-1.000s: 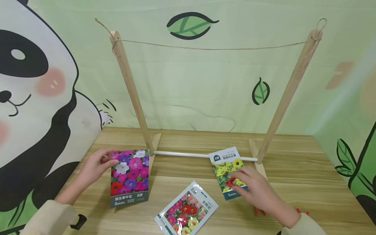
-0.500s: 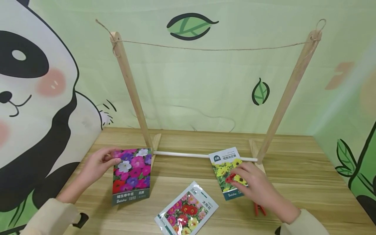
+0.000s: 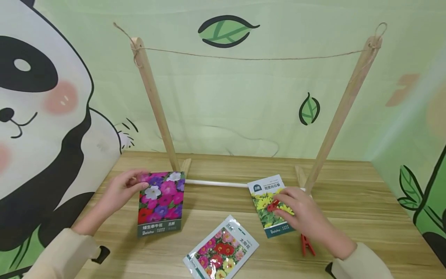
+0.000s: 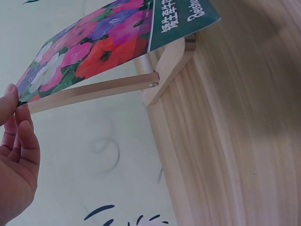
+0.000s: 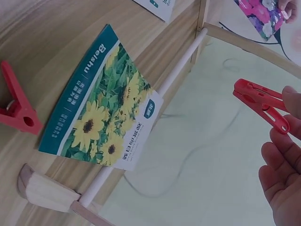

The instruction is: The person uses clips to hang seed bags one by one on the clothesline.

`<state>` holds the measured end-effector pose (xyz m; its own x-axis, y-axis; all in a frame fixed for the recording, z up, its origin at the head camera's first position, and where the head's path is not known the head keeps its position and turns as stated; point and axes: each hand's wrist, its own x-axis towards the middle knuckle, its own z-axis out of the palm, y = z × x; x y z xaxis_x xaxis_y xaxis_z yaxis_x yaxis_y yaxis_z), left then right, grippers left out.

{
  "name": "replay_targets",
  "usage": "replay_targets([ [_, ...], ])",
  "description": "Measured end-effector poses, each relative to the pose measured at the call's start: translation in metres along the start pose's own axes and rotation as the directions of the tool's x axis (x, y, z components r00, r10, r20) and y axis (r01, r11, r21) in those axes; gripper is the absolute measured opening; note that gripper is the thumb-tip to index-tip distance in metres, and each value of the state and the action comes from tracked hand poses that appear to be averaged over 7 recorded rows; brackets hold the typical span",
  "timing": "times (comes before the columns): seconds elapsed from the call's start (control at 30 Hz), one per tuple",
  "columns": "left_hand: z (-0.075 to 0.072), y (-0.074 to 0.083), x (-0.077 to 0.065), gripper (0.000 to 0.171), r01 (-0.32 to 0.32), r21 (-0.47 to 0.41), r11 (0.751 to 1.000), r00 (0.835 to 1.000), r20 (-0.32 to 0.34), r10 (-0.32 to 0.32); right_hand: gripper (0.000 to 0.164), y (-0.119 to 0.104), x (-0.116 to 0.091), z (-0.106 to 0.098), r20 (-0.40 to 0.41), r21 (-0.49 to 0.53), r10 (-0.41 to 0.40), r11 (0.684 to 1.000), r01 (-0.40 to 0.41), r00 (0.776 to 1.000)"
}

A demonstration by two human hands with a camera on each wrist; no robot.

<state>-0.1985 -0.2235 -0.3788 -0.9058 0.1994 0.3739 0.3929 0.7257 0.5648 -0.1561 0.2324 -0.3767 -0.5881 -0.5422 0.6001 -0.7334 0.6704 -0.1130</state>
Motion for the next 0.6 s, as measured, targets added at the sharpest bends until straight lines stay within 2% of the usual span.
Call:
replay_targets([
  [0.13,0.000,0.004,0.004,0.029,0.009,-0.018,1.000,1.000,0.014,-0.008,0.029,0.002,0.004,-0.001,-0.006,-0.007,-0.022,1.000,0.022,1.000],
  [0.37,0.001,0.011,0.010,0.030,-0.001,-0.045,0.999,1.000,0.025,0.002,0.028,0.002,0.010,-0.006,0.036,-0.024,0.007,1.000,-0.006,0.999],
  [0.6,0.004,0.016,0.015,0.031,0.016,-0.077,0.997,0.999,0.033,-0.014,0.029,0.003,0.014,-0.007,0.023,-0.022,0.005,1.000,-0.005,1.000],
])
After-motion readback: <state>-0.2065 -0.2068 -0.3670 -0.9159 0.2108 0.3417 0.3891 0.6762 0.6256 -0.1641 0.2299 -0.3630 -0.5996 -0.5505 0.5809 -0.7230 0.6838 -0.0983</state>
